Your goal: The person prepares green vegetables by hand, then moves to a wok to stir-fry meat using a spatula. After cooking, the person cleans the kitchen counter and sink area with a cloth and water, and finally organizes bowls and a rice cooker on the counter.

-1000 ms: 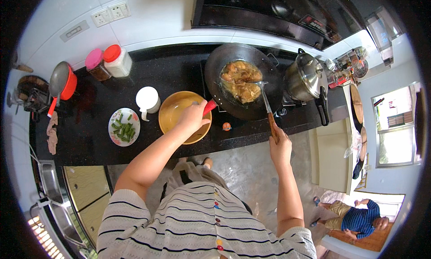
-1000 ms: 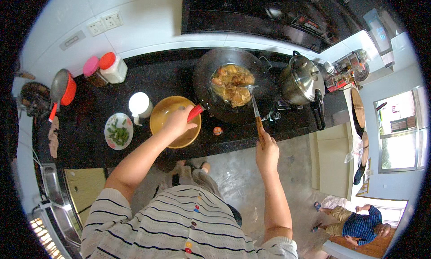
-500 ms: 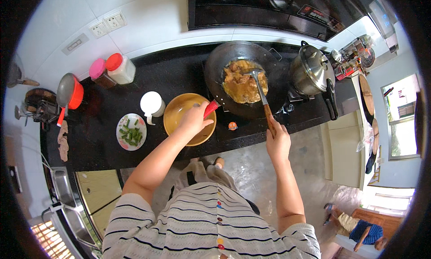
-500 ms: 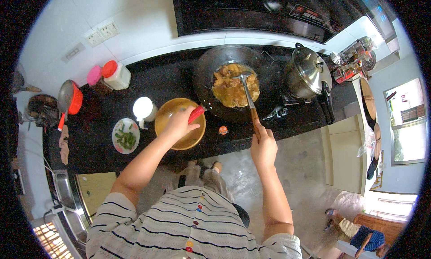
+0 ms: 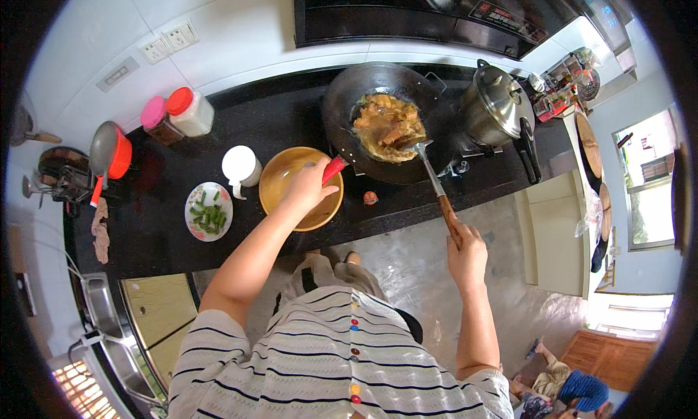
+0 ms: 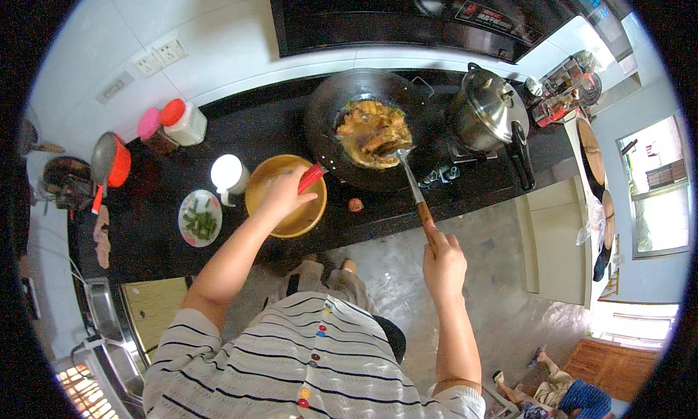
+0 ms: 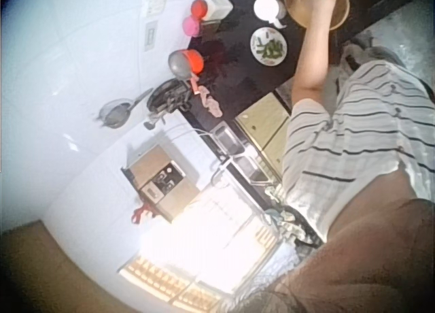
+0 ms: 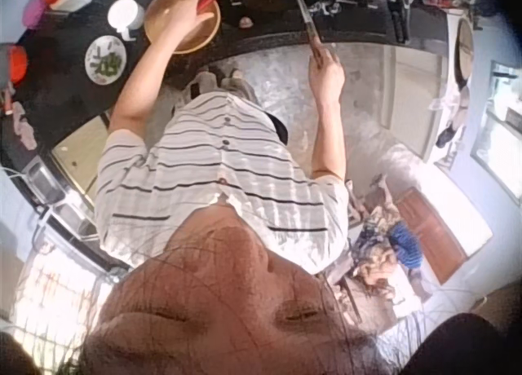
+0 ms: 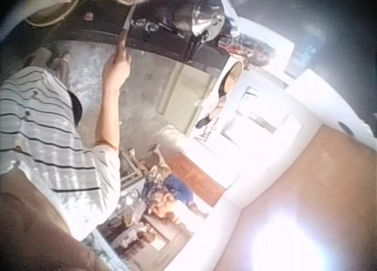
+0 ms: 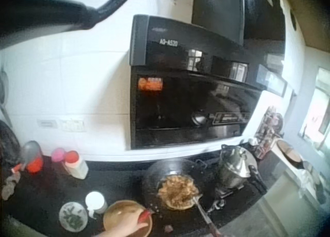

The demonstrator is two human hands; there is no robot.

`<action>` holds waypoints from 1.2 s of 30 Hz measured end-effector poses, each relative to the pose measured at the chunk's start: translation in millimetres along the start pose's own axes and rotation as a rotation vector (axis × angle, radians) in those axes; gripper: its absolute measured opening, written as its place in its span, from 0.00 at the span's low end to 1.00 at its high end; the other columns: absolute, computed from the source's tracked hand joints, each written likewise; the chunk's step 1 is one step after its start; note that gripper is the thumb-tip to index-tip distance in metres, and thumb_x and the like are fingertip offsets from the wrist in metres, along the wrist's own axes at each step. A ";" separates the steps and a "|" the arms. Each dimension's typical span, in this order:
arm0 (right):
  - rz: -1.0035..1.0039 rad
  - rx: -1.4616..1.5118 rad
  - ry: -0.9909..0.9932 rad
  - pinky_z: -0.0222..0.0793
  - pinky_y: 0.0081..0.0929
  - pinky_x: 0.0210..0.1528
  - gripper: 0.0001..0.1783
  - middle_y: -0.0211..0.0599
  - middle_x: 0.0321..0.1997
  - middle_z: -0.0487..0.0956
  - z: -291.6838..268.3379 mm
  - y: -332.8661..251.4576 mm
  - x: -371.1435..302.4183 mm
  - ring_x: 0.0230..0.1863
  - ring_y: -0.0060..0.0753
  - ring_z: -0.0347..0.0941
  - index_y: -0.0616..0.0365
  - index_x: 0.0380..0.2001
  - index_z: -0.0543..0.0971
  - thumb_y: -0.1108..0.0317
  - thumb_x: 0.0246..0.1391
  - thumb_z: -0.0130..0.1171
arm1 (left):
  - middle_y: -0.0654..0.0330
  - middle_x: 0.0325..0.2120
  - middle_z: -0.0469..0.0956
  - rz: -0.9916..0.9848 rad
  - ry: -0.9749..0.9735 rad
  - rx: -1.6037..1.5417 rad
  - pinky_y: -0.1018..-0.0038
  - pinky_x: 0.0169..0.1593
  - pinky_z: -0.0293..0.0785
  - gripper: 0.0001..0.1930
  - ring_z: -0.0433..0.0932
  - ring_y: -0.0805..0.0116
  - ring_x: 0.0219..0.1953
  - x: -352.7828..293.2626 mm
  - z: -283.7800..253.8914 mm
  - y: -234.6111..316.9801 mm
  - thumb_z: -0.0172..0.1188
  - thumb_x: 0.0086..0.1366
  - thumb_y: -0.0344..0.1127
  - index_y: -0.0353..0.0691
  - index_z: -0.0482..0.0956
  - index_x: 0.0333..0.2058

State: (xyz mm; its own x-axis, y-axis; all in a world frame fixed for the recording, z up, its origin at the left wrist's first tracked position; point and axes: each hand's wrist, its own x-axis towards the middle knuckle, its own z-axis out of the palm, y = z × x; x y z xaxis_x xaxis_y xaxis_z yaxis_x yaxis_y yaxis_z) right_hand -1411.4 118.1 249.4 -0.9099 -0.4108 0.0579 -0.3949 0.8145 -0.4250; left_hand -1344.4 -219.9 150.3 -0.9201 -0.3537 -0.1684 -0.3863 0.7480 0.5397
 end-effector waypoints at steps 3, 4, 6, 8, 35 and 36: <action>0.050 0.029 0.011 0.72 0.38 0.43 0.26 0.48 0.39 0.78 -4.9 -11.0 2.6 0.40 0.50 0.77 0.50 0.52 0.78 0.80 0.47 0.59 | 0.45 0.36 0.78 -0.008 -0.005 0.013 0.58 0.43 0.74 0.32 0.78 0.46 0.40 -0.1 0.8 0.6 0.69 0.53 0.48 0.41 0.68 0.52; 0.041 0.030 0.020 0.72 0.38 0.43 0.27 0.48 0.39 0.78 -4.4 -11.6 4.7 0.40 0.50 0.77 0.50 0.52 0.78 0.80 0.47 0.59 | 0.45 0.36 0.78 -0.007 -0.002 0.007 0.58 0.43 0.74 0.32 0.78 0.46 0.40 0.2 3.0 0.4 0.70 0.53 0.48 0.40 0.68 0.52; 0.024 0.035 0.038 0.72 0.38 0.43 0.27 0.48 0.40 0.78 -2.3 -12.2 9.4 0.40 0.49 0.77 0.50 0.53 0.78 0.80 0.47 0.58 | 0.45 0.37 0.78 -0.009 0.001 0.005 0.58 0.43 0.74 0.32 0.78 0.46 0.40 -0.4 4.4 -0.5 0.70 0.53 0.48 0.40 0.68 0.52; -0.003 0.045 0.068 0.73 0.40 0.40 0.25 0.46 0.38 0.78 3.6 -9.5 11.8 0.38 0.50 0.77 0.48 0.52 0.78 0.78 0.48 0.58 | 0.46 0.37 0.78 -0.007 0.000 0.012 0.58 0.43 0.74 0.32 0.78 0.46 0.40 0.0 4.6 0.5 0.70 0.53 0.48 0.40 0.68 0.52; 0.450 1.169 -0.230 0.52 0.13 0.14 0.25 0.31 0.28 0.73 60.3 -5.7 35.9 0.17 0.14 0.62 0.55 0.62 0.64 0.71 0.61 0.53 | 0.48 0.38 0.78 -0.020 -0.013 0.049 0.60 0.43 0.75 0.33 0.79 0.48 0.40 0.2 2.8 1.7 0.70 0.52 0.49 0.42 0.68 0.53; 0.428 1.151 -0.236 0.53 0.13 0.14 0.25 0.31 0.28 0.73 64.7 -5.9 36.0 0.17 0.14 0.62 0.55 0.62 0.64 0.71 0.61 0.53 | 0.48 0.38 0.78 -0.017 -0.016 0.042 0.60 0.43 0.75 0.33 0.79 0.48 0.40 0.3 2.7 1.6 0.70 0.52 0.49 0.42 0.68 0.53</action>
State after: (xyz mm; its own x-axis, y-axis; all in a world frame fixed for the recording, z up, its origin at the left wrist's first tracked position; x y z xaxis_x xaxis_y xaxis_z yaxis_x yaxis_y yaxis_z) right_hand -1433.5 72.0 195.5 -0.8454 -0.3619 -0.3928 0.3757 0.1196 -0.9190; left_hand -1345.4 -217.2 148.9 -0.9140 -0.3582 -0.1907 -0.4044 0.7646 0.5019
